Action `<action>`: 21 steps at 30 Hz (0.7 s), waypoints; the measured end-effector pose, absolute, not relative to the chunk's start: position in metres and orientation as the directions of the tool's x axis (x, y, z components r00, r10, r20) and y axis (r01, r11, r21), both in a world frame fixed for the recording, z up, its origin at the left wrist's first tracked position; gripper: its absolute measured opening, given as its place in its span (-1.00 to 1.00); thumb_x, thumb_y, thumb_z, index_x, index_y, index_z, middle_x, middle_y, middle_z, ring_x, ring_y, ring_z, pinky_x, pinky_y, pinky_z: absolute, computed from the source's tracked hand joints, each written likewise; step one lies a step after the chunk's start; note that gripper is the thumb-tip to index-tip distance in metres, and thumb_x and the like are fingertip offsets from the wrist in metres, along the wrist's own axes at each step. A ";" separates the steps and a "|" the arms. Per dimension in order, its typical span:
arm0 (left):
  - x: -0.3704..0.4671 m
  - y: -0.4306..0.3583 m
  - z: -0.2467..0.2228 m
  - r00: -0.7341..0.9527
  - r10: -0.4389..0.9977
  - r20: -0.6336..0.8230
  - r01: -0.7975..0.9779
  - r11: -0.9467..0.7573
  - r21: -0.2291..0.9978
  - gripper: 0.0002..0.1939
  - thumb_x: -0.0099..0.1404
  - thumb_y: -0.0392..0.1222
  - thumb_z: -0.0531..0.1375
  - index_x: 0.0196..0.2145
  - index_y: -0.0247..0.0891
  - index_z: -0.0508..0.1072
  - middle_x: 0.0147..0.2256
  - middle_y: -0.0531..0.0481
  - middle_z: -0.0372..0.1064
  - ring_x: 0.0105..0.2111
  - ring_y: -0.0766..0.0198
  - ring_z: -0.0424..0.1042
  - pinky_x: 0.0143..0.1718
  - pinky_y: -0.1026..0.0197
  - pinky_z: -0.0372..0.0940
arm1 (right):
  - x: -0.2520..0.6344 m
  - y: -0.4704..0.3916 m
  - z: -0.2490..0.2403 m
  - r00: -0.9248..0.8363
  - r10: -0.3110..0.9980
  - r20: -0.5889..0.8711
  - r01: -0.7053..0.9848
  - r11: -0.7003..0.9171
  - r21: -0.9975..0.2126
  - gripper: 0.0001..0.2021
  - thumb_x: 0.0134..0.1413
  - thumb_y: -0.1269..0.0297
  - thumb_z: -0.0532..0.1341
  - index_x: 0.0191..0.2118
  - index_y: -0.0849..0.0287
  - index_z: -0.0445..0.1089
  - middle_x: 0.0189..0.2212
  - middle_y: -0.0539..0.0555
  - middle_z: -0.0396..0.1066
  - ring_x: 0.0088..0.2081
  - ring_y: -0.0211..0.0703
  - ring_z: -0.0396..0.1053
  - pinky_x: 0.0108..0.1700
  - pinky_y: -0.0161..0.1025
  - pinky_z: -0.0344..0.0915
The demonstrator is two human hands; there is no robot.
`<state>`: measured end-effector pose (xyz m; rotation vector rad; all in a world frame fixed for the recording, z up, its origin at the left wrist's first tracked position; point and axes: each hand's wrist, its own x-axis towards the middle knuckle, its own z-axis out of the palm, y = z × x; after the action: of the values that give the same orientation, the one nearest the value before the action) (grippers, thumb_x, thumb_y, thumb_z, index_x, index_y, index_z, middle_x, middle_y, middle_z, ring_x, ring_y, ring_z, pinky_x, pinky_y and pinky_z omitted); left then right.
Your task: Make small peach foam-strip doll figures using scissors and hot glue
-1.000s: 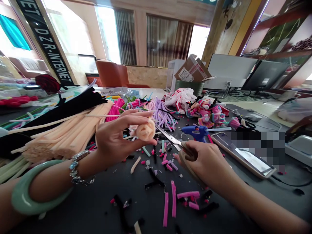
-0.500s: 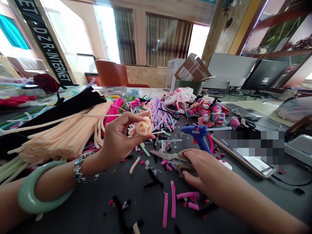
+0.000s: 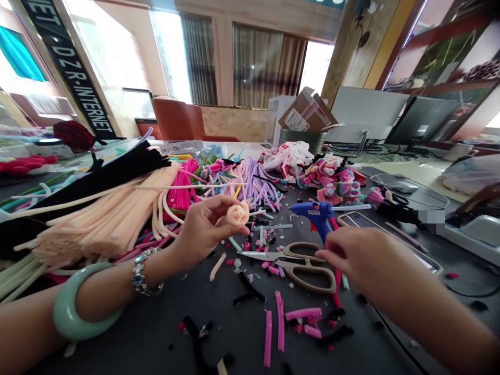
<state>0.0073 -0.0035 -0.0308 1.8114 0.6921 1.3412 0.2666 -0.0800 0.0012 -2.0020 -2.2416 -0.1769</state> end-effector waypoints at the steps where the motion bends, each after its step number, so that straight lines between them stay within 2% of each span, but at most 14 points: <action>1: 0.008 -0.004 -0.032 0.321 0.798 0.510 -0.015 -0.534 0.846 -0.64 -0.06 -0.31 0.41 -0.28 -0.33 0.42 -0.30 -0.08 0.52 -0.31 0.19 0.53 -0.33 0.24 0.46 | 0.274 -0.078 0.005 -0.003 0.983 0.182 0.999 -0.003 0.033 -0.69 0.04 0.05 0.19 -0.60 0.10 0.34 -0.61 0.07 0.37 -0.56 -0.09 0.29 -0.49 -0.19 0.06; 3: 0.008 -0.005 -0.033 0.362 0.803 0.473 0.008 -0.510 0.860 -0.62 -0.09 -0.27 0.42 -0.29 -0.34 0.41 -0.29 -0.10 0.52 -0.31 0.18 0.53 -0.35 0.23 0.47 | 0.290 -0.071 0.008 0.143 0.977 0.160 0.988 -0.151 0.036 -0.62 0.02 -0.08 0.16 -0.61 0.09 0.35 -0.62 0.09 0.38 -0.55 -0.05 0.31 -0.48 -0.17 0.06; 5: 0.007 -0.007 -0.035 0.405 0.782 0.475 0.022 -0.527 0.849 -0.63 -0.09 -0.26 0.42 -0.32 -0.34 0.40 -0.28 -0.10 0.51 -0.27 0.15 0.52 -0.32 0.22 0.48 | 0.305 -0.060 0.006 0.117 0.987 0.108 0.993 -0.117 -0.011 -0.60 -0.02 -0.13 0.16 -0.59 0.10 0.38 -0.58 0.11 0.41 -0.52 -0.04 0.32 -0.48 -0.18 0.07; 8: 0.004 -0.008 -0.036 0.456 0.706 0.542 0.009 -0.612 0.791 -0.68 -0.03 -0.29 0.39 -0.33 -0.31 0.38 -0.32 -0.08 0.51 -0.19 0.12 0.51 -0.26 0.22 0.47 | 0.317 -0.044 -0.003 0.058 0.989 0.139 0.987 -0.035 -0.157 -0.60 -0.16 -0.15 0.24 -0.55 0.14 0.43 -0.57 0.13 0.41 -0.49 -0.02 0.35 -0.48 -0.21 0.09; 12: 0.001 -0.008 -0.035 0.537 0.597 0.596 0.054 -0.729 0.682 -0.74 0.07 -0.30 0.32 -0.28 -0.30 0.36 -0.25 -0.16 0.50 0.02 0.03 0.39 -0.22 0.21 0.44 | 0.315 -0.033 -0.013 0.031 0.988 0.153 0.969 0.008 -0.247 -0.55 -0.15 -0.15 0.24 -0.37 0.18 0.51 -0.55 0.08 0.42 -0.49 -0.08 0.36 -0.48 -0.24 0.14; 15: 0.000 -0.007 -0.036 0.558 0.611 0.562 0.156 -0.742 0.652 -0.79 0.11 -0.29 0.26 -0.27 -0.32 0.35 -0.18 -0.22 0.48 -0.07 0.06 0.45 -0.29 0.25 0.42 | 0.307 -0.030 -0.018 0.005 0.989 0.149 0.952 0.041 -0.305 -0.47 -0.12 -0.17 0.22 -0.28 0.27 0.51 -0.58 0.06 0.40 -0.54 -0.13 0.33 -0.52 -0.26 0.15; 19: 0.000 -0.006 -0.039 0.507 0.654 0.562 0.195 -0.722 0.664 -0.84 0.13 -0.29 0.22 -0.32 -0.31 0.32 -0.17 -0.19 0.48 -0.23 0.21 0.50 -0.33 0.30 0.39 | 0.297 -0.027 -0.026 -0.031 0.988 0.149 0.916 0.088 -0.391 -0.52 -0.08 -0.14 0.20 -0.41 0.28 0.51 -0.59 0.05 0.41 -0.54 -0.14 0.34 -0.53 -0.27 0.17; 21: -0.001 -0.006 -0.039 0.518 0.638 0.570 0.254 -0.751 0.609 -0.80 0.12 -0.31 0.21 -0.25 -0.32 0.36 -0.17 -0.16 0.48 -0.34 0.30 0.49 -0.42 0.35 0.36 | 0.294 -0.025 -0.031 -0.029 0.986 0.162 0.897 0.097 -0.431 -0.56 -0.07 -0.10 0.21 -0.41 0.28 0.51 -0.57 0.06 0.43 -0.51 -0.12 0.37 -0.50 -0.27 0.21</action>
<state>-0.0011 -0.0063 -0.0387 2.3076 0.7296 1.1341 0.2941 -0.0245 -0.0311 -1.8432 -1.9702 0.2922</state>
